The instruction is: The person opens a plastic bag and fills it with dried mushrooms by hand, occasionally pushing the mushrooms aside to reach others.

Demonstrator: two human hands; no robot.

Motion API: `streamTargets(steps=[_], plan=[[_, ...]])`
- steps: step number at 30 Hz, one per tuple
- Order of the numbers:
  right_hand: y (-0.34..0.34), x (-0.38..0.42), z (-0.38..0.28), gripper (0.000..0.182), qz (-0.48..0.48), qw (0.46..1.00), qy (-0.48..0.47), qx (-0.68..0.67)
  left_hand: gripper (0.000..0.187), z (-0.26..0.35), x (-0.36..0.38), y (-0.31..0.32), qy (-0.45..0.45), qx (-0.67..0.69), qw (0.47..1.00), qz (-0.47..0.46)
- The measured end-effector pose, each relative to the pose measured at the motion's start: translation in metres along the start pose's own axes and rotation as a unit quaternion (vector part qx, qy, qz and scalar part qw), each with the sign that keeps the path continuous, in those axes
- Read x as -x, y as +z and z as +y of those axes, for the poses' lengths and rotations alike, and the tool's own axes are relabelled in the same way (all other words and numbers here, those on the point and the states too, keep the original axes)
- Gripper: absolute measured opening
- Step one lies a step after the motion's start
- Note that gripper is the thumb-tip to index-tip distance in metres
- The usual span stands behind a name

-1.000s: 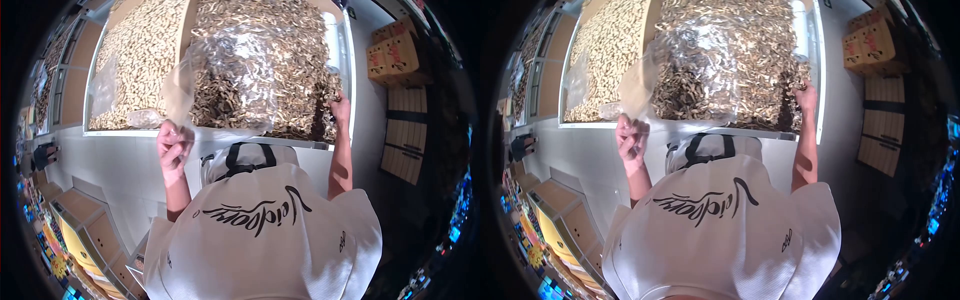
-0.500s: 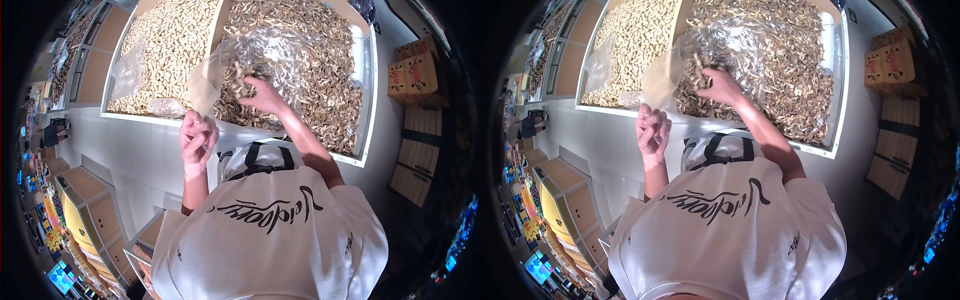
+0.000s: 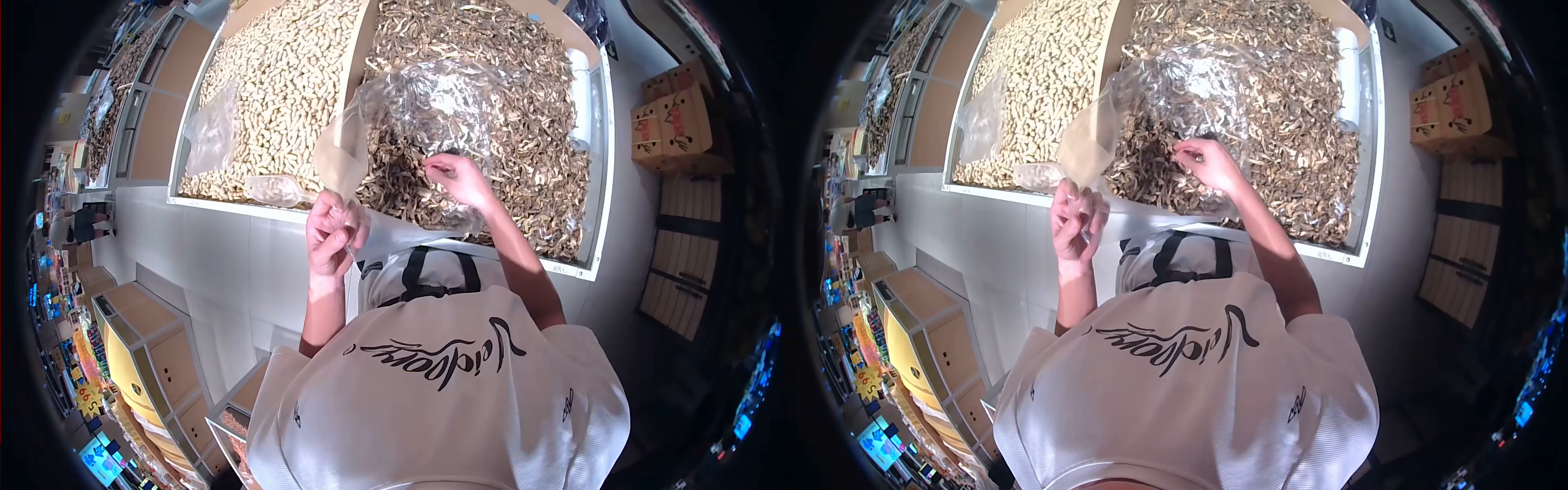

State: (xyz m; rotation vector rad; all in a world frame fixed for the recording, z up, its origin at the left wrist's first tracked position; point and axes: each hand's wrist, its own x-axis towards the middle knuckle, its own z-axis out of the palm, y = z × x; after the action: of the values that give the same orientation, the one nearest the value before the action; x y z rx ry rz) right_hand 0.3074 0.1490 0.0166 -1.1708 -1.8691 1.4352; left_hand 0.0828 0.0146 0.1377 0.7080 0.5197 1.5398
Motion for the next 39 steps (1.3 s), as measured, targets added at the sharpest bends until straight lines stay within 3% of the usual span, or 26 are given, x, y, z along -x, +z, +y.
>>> streamTargets(steps=[4, 5, 9, 15, 16, 19, 22, 26, 30, 37, 39], plan=[[-0.028, -0.001, 0.012, 0.032, 0.059, 0.998, 0.010, -0.012, 0.037, 0.001, 0.001, -0.012, 0.008, 0.007, 1.000, -0.017], [-0.036, -0.004, 0.013, 0.034, 0.076, 0.995, 0.059, 0.030, 0.037, 0.002, 0.002, -0.016, 0.010, 0.011, 1.000, -0.026], [-0.065, -0.027, 0.004, 0.046, 0.121, 0.983, 0.111, 0.075, 0.034, 0.002, 0.000, -0.028, -0.006, 0.019, 0.998, -0.060], [-0.089, -0.096, -0.041, 0.062, 0.143, 0.970, 0.085, 0.176, 0.034, 0.006, -0.013, -0.042, -0.018, 0.055, 0.995, -0.084], [-0.095, -0.115, -0.044, 0.078, 0.131, 0.960, 0.014, 0.248, 0.033, 0.006, -0.016, -0.045, -0.023, 0.060, 0.994, -0.089], [-0.103, -0.177, -0.044, 0.100, 0.125, 0.936, -0.050, 0.325, 0.032, 0.008, -0.026, -0.051, -0.033, 0.064, 0.993, -0.094], [-0.101, -0.254, -0.040, 0.116, 0.131, 0.904, -0.035, 0.405, 0.030, 0.006, -0.035, -0.059, -0.053, 0.070, 0.992, -0.093], [-0.095, -0.330, -0.043, 0.123, 0.131, 0.885, -0.031, 0.445, 0.028, 0.008, -0.050, -0.060, -0.092, 0.072, 0.989, -0.089], [-0.101, -0.383, -0.046, 0.126, 0.094, 0.878, 0.029, 0.468, 0.026, 0.013, -0.068, -0.065, -0.118, 0.042, 0.987, -0.097], [-0.118, -0.420, -0.058, 0.117, 0.015, 0.878, 0.053, 0.475, 0.031, 0.011, -0.096, -0.075, -0.132, 0.046, 0.986, -0.092], [-0.121, -0.417, -0.058, 0.100, 0.033, 0.878, 0.031, 0.477, 0.030, 0.007, -0.101, -0.079, -0.127, 0.047, 0.986, -0.098]])
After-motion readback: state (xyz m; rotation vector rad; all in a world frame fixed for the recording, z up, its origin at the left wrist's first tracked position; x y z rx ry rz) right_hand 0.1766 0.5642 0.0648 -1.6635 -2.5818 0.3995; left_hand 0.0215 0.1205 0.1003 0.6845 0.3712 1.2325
